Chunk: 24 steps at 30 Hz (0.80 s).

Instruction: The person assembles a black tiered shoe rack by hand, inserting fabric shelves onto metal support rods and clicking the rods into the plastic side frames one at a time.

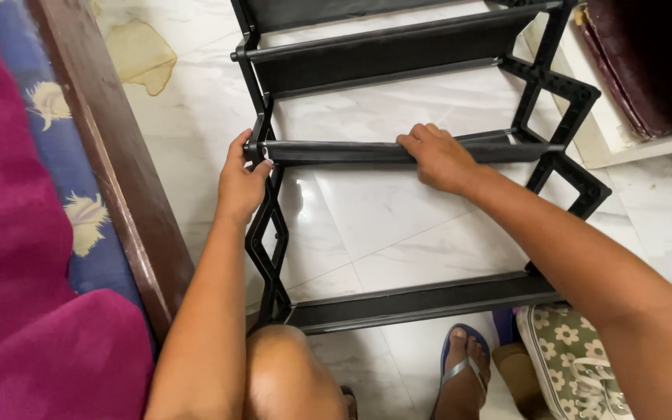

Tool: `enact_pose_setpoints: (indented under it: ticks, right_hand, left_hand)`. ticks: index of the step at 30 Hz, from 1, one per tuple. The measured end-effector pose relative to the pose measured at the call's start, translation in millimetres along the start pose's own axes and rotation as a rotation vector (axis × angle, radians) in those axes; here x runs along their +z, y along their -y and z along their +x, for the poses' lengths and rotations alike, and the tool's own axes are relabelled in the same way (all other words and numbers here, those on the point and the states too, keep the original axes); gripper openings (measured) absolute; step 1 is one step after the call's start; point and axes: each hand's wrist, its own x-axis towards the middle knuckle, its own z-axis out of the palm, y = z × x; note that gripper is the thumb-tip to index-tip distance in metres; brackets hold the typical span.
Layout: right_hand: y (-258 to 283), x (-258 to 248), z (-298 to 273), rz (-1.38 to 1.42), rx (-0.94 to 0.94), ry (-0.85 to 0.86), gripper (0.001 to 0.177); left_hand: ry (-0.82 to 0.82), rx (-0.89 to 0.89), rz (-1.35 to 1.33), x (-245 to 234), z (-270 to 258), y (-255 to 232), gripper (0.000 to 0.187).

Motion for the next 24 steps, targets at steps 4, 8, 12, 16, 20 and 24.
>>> enact_pose_setpoints:
  ticks: [4, 8, 12, 16, 20, 24]
  right_hand:
    - [-13, -8, -1, -0.013, -0.072, -0.170, 0.072]
    - [-22, -9, -1, -0.003, -0.100, -0.216, 0.068]
    - [-23, -9, -1, 0.013, -0.169, -0.270, 0.069]
    - [-17, -13, 0, 0.009, -0.159, -0.264, 0.066]
    - [-14, -11, -3, -0.010, -0.179, -0.262, 0.069]
    - [-15, -8, -6, -0.022, -0.201, -0.281, 0.070]
  left_hand:
    - [0.014, -0.007, -0.098, -9, 10, 15, 0.083]
    - [0.035, -0.032, -0.135, -13, 11, 16, 0.083]
    - [0.037, -0.069, -0.134, -15, 8, 11, 0.084]
    - [0.030, -0.072, -0.112, -17, 7, 9, 0.085]
    - [0.028, -0.076, -0.126, -17, 6, 8, 0.086]
    - [0.035, -0.071, -0.137, -17, 6, 9, 0.085]
